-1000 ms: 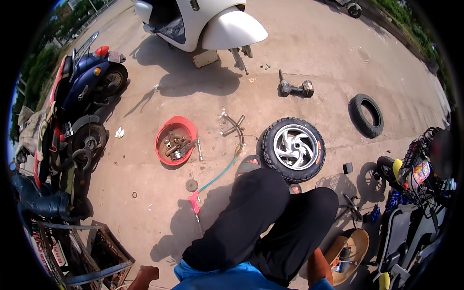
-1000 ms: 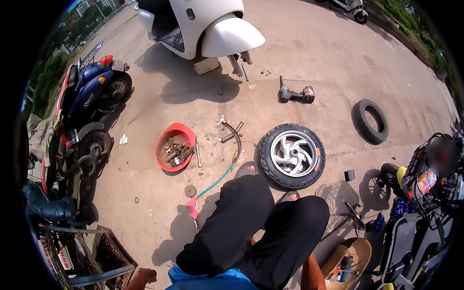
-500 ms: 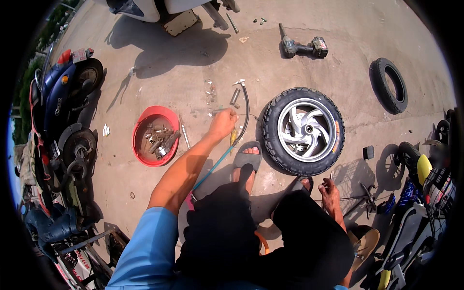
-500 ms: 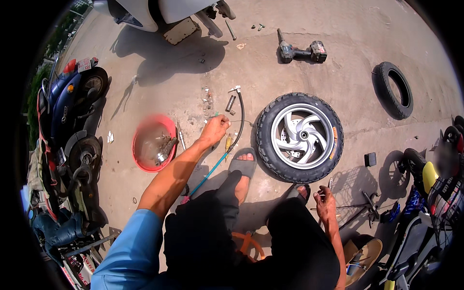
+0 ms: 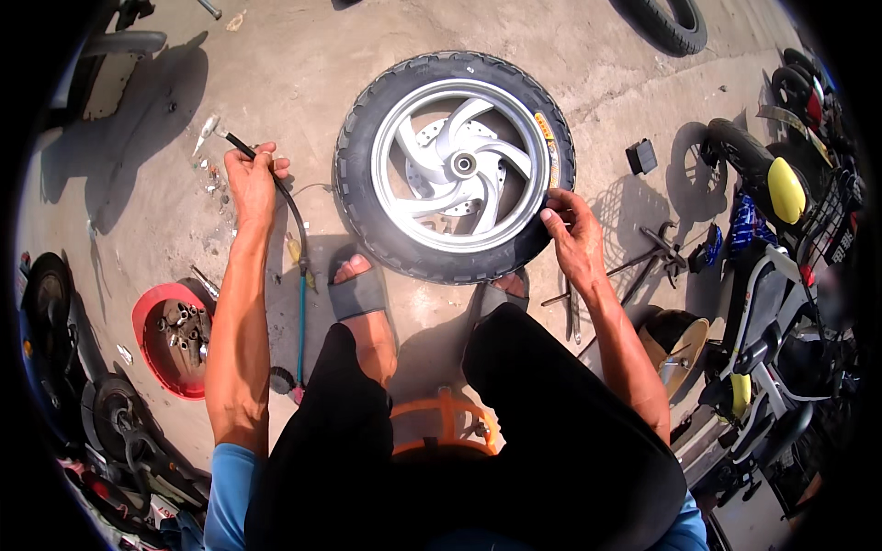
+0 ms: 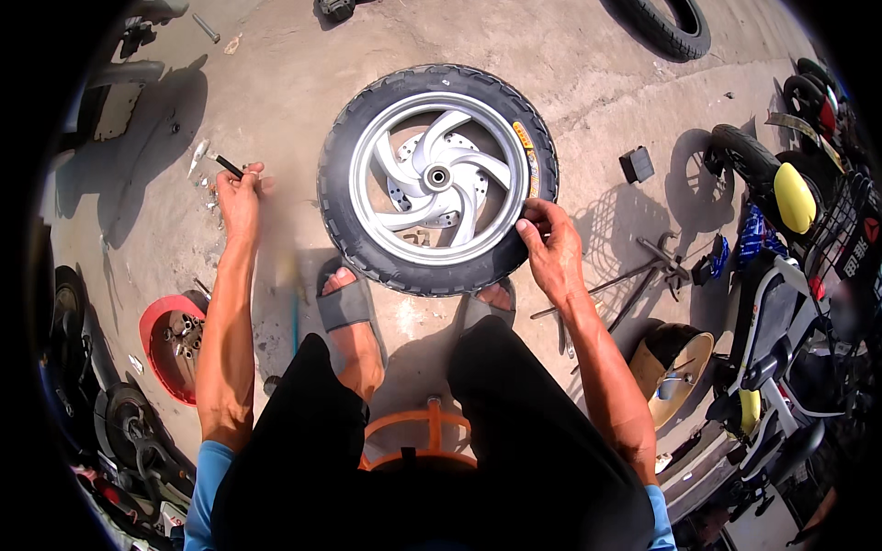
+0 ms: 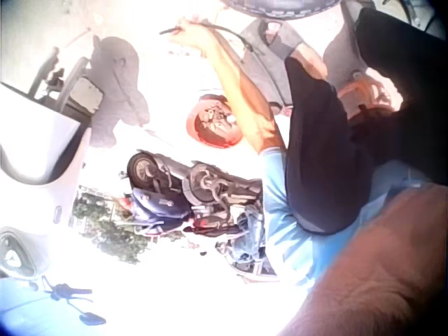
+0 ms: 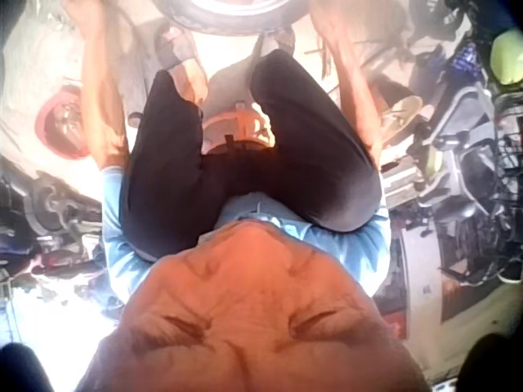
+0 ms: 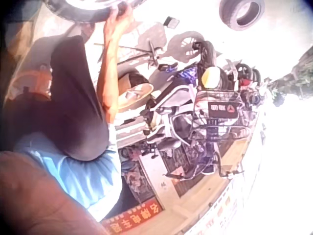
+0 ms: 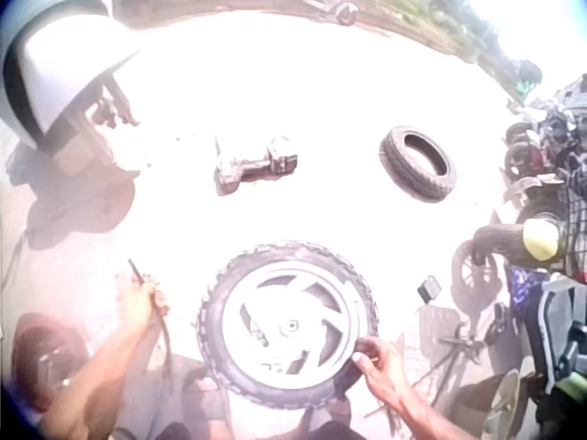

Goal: The person unpacks a new scooter tire from its plastic wrapping and places it onto a metal rim. Using tire levers, they pry the tire bead over the rim edge to secure it. Finally, they attach an air hose to the valve stem to inflate the tire.

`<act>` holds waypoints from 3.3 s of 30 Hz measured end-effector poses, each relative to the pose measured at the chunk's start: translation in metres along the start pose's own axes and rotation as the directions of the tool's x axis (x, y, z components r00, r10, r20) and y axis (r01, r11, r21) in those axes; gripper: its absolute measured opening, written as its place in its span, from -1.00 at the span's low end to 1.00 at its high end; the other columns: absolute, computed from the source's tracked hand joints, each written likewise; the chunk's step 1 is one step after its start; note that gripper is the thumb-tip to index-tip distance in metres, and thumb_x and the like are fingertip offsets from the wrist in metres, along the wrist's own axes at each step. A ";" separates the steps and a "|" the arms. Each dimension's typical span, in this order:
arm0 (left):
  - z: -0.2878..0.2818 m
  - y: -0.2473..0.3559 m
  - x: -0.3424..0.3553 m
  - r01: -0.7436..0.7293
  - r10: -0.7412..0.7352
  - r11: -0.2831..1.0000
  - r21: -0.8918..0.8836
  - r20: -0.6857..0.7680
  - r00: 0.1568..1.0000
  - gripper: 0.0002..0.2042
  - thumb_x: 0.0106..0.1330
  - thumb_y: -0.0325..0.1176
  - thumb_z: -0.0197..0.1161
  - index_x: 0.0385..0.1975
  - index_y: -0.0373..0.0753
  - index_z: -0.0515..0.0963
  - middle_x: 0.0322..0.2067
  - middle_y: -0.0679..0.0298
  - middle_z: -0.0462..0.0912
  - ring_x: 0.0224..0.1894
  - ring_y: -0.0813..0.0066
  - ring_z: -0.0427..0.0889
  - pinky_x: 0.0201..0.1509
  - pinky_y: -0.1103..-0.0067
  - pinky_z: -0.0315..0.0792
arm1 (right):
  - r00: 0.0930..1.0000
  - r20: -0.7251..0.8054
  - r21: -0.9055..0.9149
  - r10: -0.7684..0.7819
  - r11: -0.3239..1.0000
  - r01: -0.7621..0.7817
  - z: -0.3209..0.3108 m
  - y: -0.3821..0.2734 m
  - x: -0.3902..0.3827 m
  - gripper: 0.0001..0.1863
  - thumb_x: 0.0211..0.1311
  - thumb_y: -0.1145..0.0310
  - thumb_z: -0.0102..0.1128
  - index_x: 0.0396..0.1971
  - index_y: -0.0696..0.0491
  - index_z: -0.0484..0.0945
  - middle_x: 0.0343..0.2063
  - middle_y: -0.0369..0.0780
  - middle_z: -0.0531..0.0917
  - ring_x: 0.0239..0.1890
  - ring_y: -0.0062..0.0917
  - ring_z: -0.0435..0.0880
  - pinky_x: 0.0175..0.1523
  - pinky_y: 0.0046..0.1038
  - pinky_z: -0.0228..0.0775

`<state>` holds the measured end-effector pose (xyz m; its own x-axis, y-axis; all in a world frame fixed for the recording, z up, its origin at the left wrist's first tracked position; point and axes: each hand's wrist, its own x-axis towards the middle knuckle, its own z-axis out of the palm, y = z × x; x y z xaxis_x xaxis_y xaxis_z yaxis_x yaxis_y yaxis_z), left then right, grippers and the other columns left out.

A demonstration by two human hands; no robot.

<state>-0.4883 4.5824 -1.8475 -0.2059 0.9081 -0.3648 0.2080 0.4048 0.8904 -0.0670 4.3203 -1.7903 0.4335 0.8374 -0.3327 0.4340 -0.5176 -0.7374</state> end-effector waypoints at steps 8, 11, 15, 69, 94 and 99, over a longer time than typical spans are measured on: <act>0.018 0.044 -0.150 -0.734 0.325 0.640 0.227 0.785 0.527 -0.80 0.48 -0.32 0.33 0.02 -0.13 0.60 -0.33 0.18 0.66 -0.43 0.05 0.61 -0.37 0.27 0.50 | 0.957 0.287 0.219 0.045 0.969 -0.112 0.050 -0.050 -0.036 -0.61 0.59 0.30 0.31 0.29 0.12 0.62 -0.14 -0.17 0.78 -0.16 -0.55 0.74 0.01 -0.40 0.66; 0.035 0.043 -0.164 -0.901 0.345 0.326 0.286 0.851 0.395 -0.76 0.56 -0.25 0.30 0.10 -0.17 0.64 -0.39 0.17 0.55 -0.37 0.20 0.68 -0.27 0.31 0.54 | 0.909 0.409 0.219 0.076 0.959 -0.179 0.066 -0.056 -0.027 -0.62 0.59 0.33 0.28 0.28 0.15 0.62 -0.12 -0.13 0.79 -0.13 -0.53 0.76 0.00 -0.40 0.65; 0.035 0.024 -0.172 -0.880 0.268 0.286 0.379 0.850 0.453 -0.73 0.50 -0.25 0.35 0.10 -0.17 0.64 -0.37 0.19 0.57 -0.35 0.12 0.69 -0.27 0.23 0.54 | 0.765 0.632 0.372 0.121 0.819 -0.437 0.073 -0.057 -0.030 -0.59 0.62 0.35 0.23 0.33 0.21 0.57 -0.10 -0.22 0.77 -0.14 -0.59 0.70 0.02 -0.45 0.62; 0.099 -0.012 -0.153 -0.777 0.382 0.598 0.195 0.783 0.490 -0.79 0.37 -0.43 0.37 -0.02 -0.15 0.75 -0.14 0.30 0.72 0.08 0.24 0.60 0.20 0.29 0.36 | 0.565 0.719 0.165 0.404 0.690 -0.704 0.079 -0.079 0.023 -0.68 0.67 0.33 0.09 0.23 0.18 0.57 -0.51 -0.34 0.56 -0.71 -0.80 0.24 -0.66 -0.64 0.06; 0.101 -0.022 -0.151 -0.785 0.436 0.601 0.151 0.761 0.480 -0.76 0.36 -0.44 0.36 -0.01 -0.12 0.80 -0.16 0.32 0.76 0.02 0.26 0.63 0.20 0.33 0.37 | 0.787 0.511 -0.147 0.345 0.937 -0.315 0.095 -0.091 0.008 -0.24 0.34 -0.17 0.21 -0.04 0.39 0.73 -0.20 0.17 0.80 -0.05 -0.10 0.81 0.17 -0.18 0.54; 0.066 -0.004 -0.155 -0.760 0.500 0.648 0.043 0.729 0.468 -0.63 0.39 -0.50 0.34 0.20 -0.22 0.64 0.11 0.14 0.68 0.21 0.05 0.58 0.42 0.23 0.46 | 0.798 0.566 -0.145 0.207 0.978 -0.150 0.101 -0.079 0.012 -0.51 0.42 0.11 0.07 -0.20 0.34 0.66 -0.43 0.08 0.70 -0.30 -0.17 0.73 -0.05 -0.15 0.52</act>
<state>-0.3941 4.4473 -1.8120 0.7045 0.7056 0.0764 0.3326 -0.4233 0.8427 -0.1761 4.3891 -1.7958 -0.0113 0.6607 -0.7506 0.4736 -0.6576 -0.5859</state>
